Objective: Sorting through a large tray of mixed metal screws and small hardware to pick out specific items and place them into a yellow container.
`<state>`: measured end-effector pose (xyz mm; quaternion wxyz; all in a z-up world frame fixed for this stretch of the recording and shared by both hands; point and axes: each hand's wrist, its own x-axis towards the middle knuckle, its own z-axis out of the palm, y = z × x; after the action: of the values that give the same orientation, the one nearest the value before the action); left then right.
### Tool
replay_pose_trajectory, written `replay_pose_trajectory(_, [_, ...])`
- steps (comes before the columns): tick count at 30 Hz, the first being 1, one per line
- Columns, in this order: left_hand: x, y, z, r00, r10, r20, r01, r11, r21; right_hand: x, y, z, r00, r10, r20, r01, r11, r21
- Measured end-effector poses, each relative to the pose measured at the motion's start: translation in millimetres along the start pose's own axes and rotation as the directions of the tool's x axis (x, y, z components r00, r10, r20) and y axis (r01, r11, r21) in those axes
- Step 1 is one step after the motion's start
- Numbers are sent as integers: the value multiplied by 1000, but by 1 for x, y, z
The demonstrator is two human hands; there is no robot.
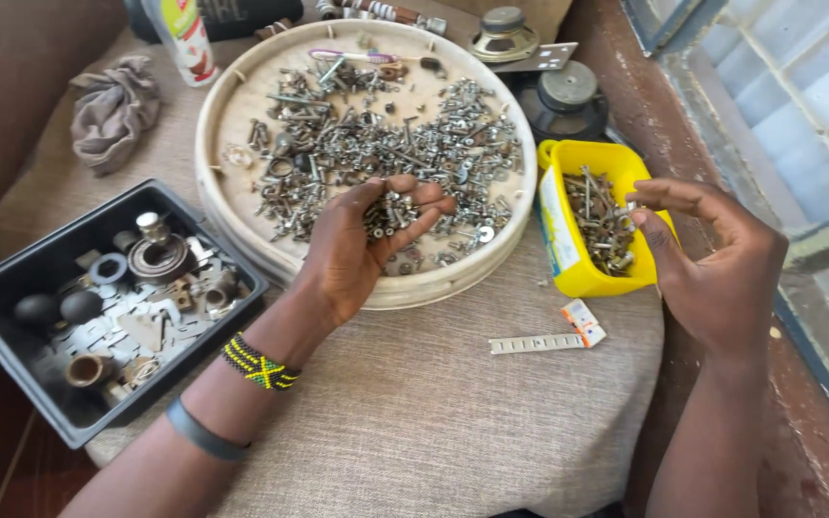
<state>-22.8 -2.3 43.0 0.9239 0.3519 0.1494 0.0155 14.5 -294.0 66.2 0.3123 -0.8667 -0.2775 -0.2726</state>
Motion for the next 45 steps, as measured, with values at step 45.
replay_pose_trajectory(45, [33, -27, -24, 999, 46, -13, -47, 999, -27, 45, -82, 109, 925, -307, 222, 230, 921, 316])
